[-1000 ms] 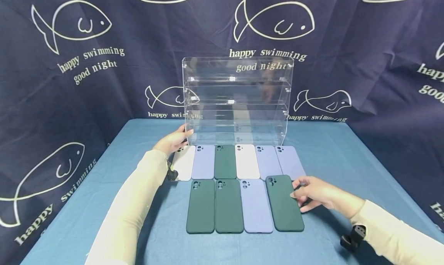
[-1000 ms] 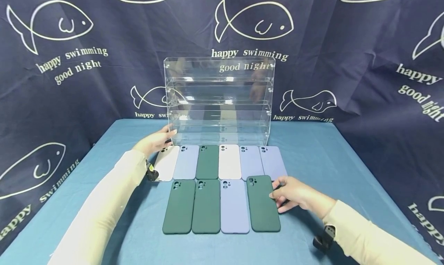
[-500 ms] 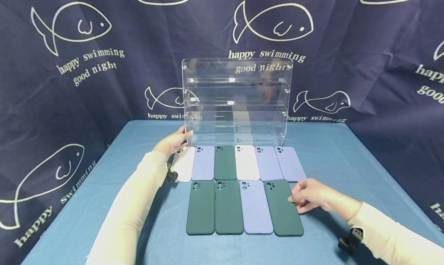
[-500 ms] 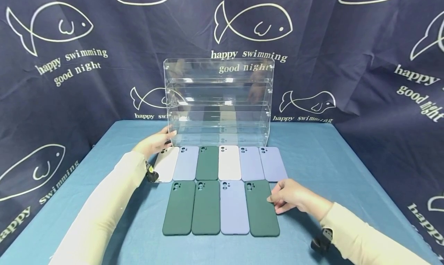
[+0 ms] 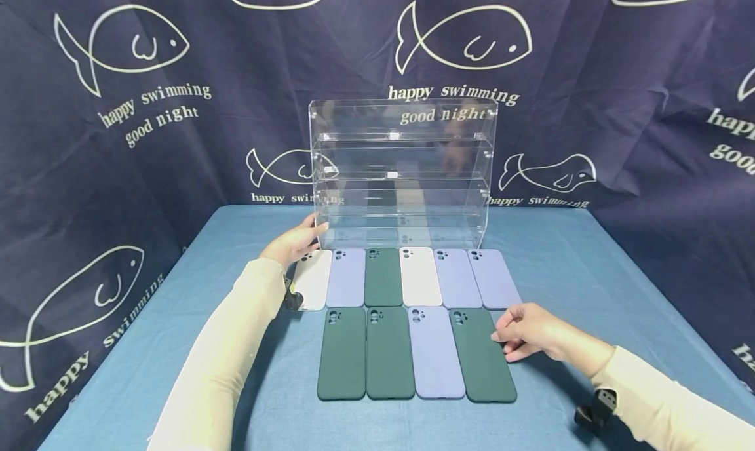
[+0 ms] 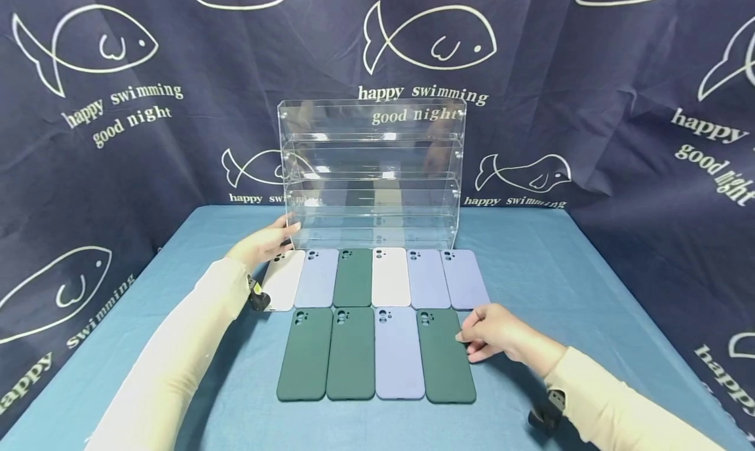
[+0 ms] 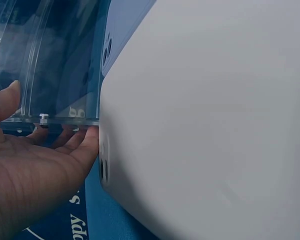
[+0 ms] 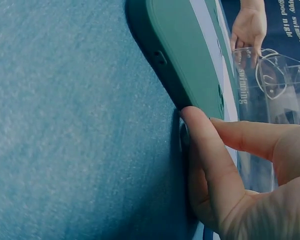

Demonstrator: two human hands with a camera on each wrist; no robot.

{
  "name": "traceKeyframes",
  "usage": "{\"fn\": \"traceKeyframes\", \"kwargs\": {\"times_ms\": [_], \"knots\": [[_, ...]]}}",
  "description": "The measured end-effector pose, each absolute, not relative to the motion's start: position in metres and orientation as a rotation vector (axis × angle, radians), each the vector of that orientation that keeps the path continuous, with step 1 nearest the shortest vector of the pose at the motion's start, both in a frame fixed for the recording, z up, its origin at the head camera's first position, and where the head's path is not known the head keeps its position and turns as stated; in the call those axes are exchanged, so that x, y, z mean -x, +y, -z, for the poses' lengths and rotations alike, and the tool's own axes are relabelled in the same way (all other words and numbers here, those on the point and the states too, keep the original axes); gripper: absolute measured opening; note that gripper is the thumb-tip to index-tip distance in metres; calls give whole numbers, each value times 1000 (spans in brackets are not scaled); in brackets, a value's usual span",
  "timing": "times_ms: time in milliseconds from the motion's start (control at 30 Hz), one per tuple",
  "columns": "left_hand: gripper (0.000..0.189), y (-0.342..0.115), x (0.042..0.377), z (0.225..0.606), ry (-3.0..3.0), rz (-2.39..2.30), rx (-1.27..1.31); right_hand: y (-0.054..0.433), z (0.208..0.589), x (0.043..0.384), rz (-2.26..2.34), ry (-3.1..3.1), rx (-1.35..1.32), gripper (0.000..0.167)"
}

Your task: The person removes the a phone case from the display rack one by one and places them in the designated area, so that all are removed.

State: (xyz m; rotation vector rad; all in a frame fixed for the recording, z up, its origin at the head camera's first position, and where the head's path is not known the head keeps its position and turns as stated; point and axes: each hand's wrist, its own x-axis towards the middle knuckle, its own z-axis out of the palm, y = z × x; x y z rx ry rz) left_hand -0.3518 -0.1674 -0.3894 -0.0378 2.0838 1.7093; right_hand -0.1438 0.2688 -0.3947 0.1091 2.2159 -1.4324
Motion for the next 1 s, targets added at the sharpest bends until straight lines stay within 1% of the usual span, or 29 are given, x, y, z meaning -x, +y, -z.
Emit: {"fn": "traceKeyframes", "kwargs": {"times_ms": [200, 367, 733, 1000], "knots": [[72, -169, 348, 398, 2060, -1729, 64, 269, 399, 141, 1429, 2217, -126, 21], [73, -170, 347, 404, 2072, -1689, 67, 270, 403, 138, 1426, 2215, -156, 20], [70, -165, 348, 397, 2099, -1708, 38, 272, 400, 138, 1461, 2182, -135, 16], [69, -163, 348, 390, 2200, -1737, 52, 271, 393, 145, 1545, 2166, -167, 20]]}}
